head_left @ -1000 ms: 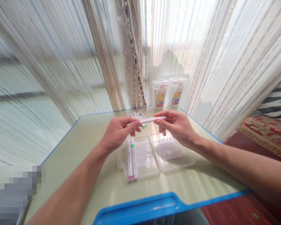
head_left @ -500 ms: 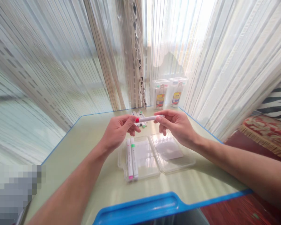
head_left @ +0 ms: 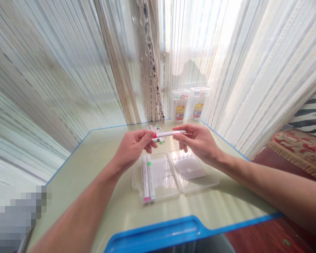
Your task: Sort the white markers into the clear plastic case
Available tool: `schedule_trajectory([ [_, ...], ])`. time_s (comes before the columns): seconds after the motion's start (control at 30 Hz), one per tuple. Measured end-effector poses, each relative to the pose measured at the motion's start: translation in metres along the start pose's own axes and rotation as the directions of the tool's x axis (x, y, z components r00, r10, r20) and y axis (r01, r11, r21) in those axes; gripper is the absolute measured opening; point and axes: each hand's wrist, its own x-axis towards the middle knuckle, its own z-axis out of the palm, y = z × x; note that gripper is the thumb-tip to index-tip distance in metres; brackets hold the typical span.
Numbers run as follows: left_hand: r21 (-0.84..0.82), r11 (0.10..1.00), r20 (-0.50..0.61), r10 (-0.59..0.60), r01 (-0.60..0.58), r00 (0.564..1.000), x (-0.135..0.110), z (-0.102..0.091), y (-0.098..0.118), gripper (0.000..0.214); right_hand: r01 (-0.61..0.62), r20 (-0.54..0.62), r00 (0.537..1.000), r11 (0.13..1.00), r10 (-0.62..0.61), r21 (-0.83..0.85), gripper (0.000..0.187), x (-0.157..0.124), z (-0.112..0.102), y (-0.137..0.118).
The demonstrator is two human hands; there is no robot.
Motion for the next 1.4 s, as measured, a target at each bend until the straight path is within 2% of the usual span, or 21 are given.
schedule_trajectory([
  [0.3, 0.009, 1.000, -0.074, 0.017, -0.017, 0.997, -0.0006, 0.0004, 0.0010, 0.034, -0.021, -0.022, 1.000, 1.000, 0.021, 0.012, 0.041, 0.0016, -0.0011, 0.0021],
  [0.7, -0.045, 0.999, -0.088, -0.010, 0.006, 0.996, -0.0005, 0.0006, 0.0026, 0.032, -0.040, -0.025, 0.999, 0.998, 0.041, 0.050, 0.038, 0.0020, -0.0010, 0.0017],
  [1.0, -0.102, 0.995, -0.109, -0.028, 0.016, 0.994, 0.0003, 0.0011, 0.0035, 0.033, -0.022, -0.033, 0.999, 1.000, 0.022, 0.010, 0.038, 0.0025, -0.0014, 0.0025],
  [1.17, -0.093, 0.996, -0.184, 0.002, -0.020, 0.983, 0.0006, -0.0001, 0.0039, 0.027, -0.012, -0.025, 1.000, 1.000, 0.012, -0.020, 0.042, 0.0023, -0.0015, 0.0011],
  [1.3, -0.177, 0.984, -0.199, -0.005, -0.031, 0.980, 0.0002, -0.0012, 0.0059, 0.025, -0.024, -0.032, 0.999, 0.999, 0.023, -0.043, 0.044, 0.0026, -0.0020, 0.0007],
  [1.4, -0.258, 0.966, -0.157, -0.018, -0.023, 0.987, -0.0010, -0.0019, 0.0076, 0.023, -0.036, -0.048, 0.998, 0.995, 0.031, -0.091, 0.042, 0.0032, -0.0021, 0.0013],
])
